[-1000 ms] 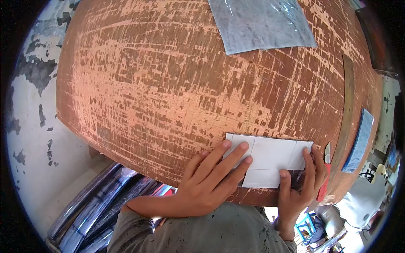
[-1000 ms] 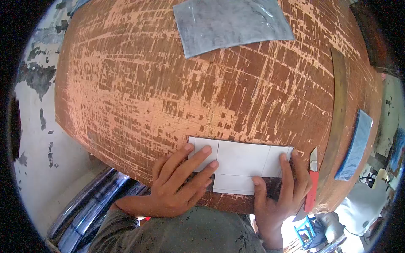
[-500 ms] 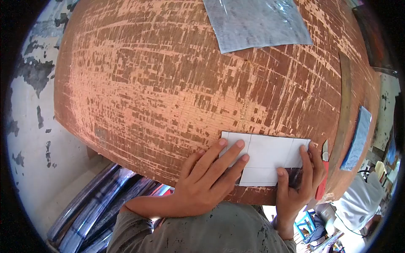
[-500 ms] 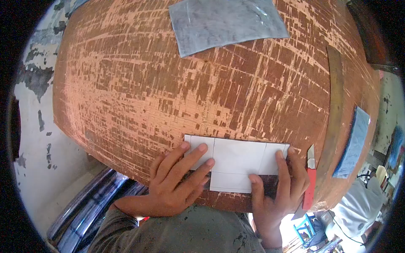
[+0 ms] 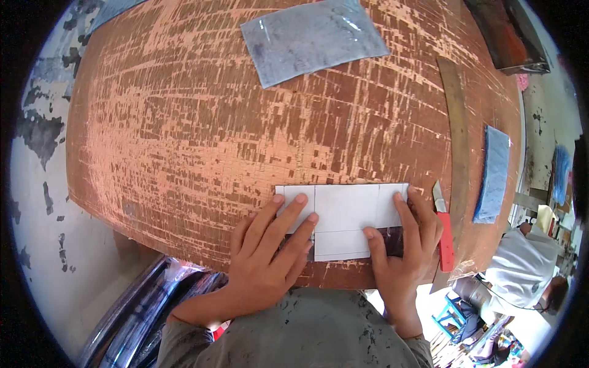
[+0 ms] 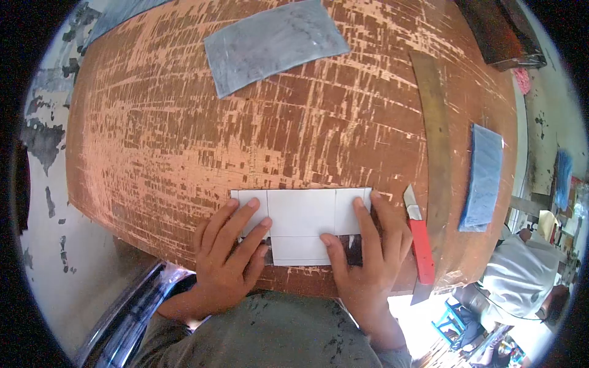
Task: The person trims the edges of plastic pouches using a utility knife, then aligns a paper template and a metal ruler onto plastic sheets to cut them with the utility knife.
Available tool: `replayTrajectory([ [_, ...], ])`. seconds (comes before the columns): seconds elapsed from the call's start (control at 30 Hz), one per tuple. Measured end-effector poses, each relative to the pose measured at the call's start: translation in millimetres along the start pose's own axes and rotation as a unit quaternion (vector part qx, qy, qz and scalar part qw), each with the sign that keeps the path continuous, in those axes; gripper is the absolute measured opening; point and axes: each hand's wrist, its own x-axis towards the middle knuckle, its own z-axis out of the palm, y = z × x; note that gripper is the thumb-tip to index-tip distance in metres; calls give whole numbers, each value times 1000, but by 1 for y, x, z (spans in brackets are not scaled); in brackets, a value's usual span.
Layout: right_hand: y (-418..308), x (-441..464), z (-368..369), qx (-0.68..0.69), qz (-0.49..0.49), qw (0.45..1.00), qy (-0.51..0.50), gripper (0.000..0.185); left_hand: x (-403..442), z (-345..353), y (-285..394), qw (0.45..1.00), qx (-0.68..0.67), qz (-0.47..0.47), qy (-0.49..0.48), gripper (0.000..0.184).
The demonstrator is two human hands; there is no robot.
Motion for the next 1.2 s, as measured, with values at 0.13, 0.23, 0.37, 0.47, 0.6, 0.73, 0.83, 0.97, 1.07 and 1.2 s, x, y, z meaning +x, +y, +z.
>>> replayTrajectory([
  [0.13,-1,-1,-1,-6,-1,1000,3,65,-2,3,1,1000,-2,-5,7,43],
  [0.23,2,-2,1,9,-2,1000,1,63,0,3,4,1000,16,-5,5,42],
  [0.37,2,-1,-3,14,3,1000,-7,61,6,-8,11,997,67,0,-25,40],
  [0.47,2,-2,-4,20,-2,1000,-6,60,13,-12,18,999,39,7,-18,45],
  [0.6,5,-4,-1,33,-9,999,15,58,22,-9,24,999,49,18,-8,49],
  [0.73,8,-6,3,38,-27,998,41,57,31,-18,30,999,25,0,-41,54],
  [0.83,10,-6,4,49,-27,997,47,56,36,-23,40,998,26,-12,-63,56],
  [0.97,11,-7,4,49,-29,997,55,56,44,-28,42,994,32,25,-100,57],
  [1.07,13,-8,7,47,-37,996,62,55,52,-29,40,987,23,79,-140,60],
  [1.2,13,-8,4,55,-38,996,52,52,61,-33,40,978,39,117,-169,64],
])
